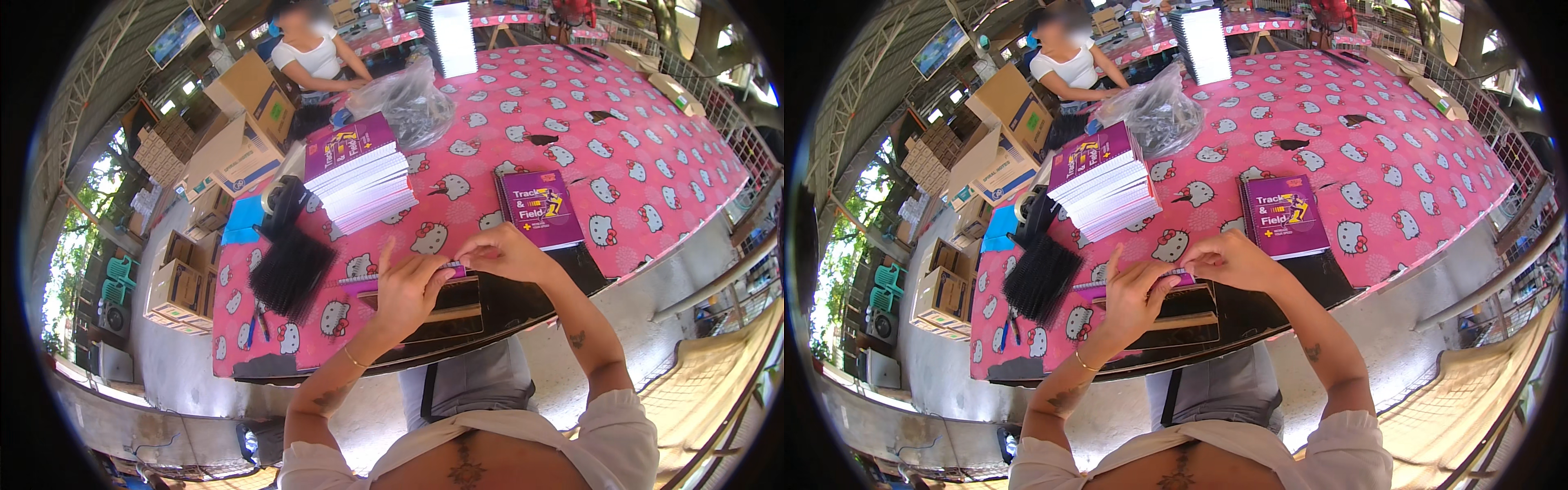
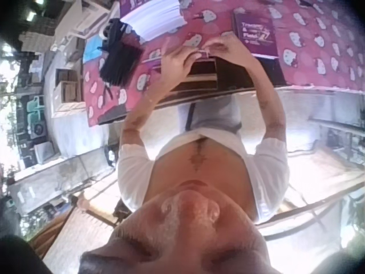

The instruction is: The person removes plastic wrapping from a stack of spiral binding coils and inserts a coil into the punched holes of a notebook by hand.

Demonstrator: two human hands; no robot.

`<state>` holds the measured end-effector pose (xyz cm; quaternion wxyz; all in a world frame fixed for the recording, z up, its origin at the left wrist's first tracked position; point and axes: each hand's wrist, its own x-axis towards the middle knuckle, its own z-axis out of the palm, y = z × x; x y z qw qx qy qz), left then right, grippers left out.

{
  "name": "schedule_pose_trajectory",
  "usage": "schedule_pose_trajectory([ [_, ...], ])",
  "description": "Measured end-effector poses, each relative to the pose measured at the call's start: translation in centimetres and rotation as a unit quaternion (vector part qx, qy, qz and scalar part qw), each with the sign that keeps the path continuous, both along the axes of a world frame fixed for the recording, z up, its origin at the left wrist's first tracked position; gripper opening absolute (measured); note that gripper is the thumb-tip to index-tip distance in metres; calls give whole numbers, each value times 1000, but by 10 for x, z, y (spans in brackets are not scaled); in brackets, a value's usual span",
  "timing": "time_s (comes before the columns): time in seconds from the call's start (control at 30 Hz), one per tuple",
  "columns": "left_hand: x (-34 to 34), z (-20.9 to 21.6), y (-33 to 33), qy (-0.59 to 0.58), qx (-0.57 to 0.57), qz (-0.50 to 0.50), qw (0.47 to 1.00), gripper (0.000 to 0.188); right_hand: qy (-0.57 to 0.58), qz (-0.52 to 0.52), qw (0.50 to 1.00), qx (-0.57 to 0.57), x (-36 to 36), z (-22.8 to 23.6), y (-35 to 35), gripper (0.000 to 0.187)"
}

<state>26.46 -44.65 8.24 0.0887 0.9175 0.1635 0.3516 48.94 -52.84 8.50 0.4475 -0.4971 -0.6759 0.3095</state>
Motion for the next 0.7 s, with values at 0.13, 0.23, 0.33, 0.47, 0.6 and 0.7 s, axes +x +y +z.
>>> schedule_pose_trajectory([
  [0.13,2,6,-3,7,18,11,1000,18,-27,43,998,26,6,6,11,9],
  [0.23,-3,16,-7,20,29,22,999,17,-75,-81,991,75,-15,1,6,9],
  [0.33,-27,51,5,7,2,17,1000,15,-67,-237,948,201,-55,3,-10,25],
  [0.47,-25,131,-46,-135,-97,-52,985,21,87,-165,931,315,-115,37,-72,92],
  [0.6,10,136,17,-203,62,-43,976,21,239,-400,863,198,-49,46,-78,65],
  [0.7,-1,95,177,-111,128,88,982,23,264,-350,884,163,53,30,-63,47],
])
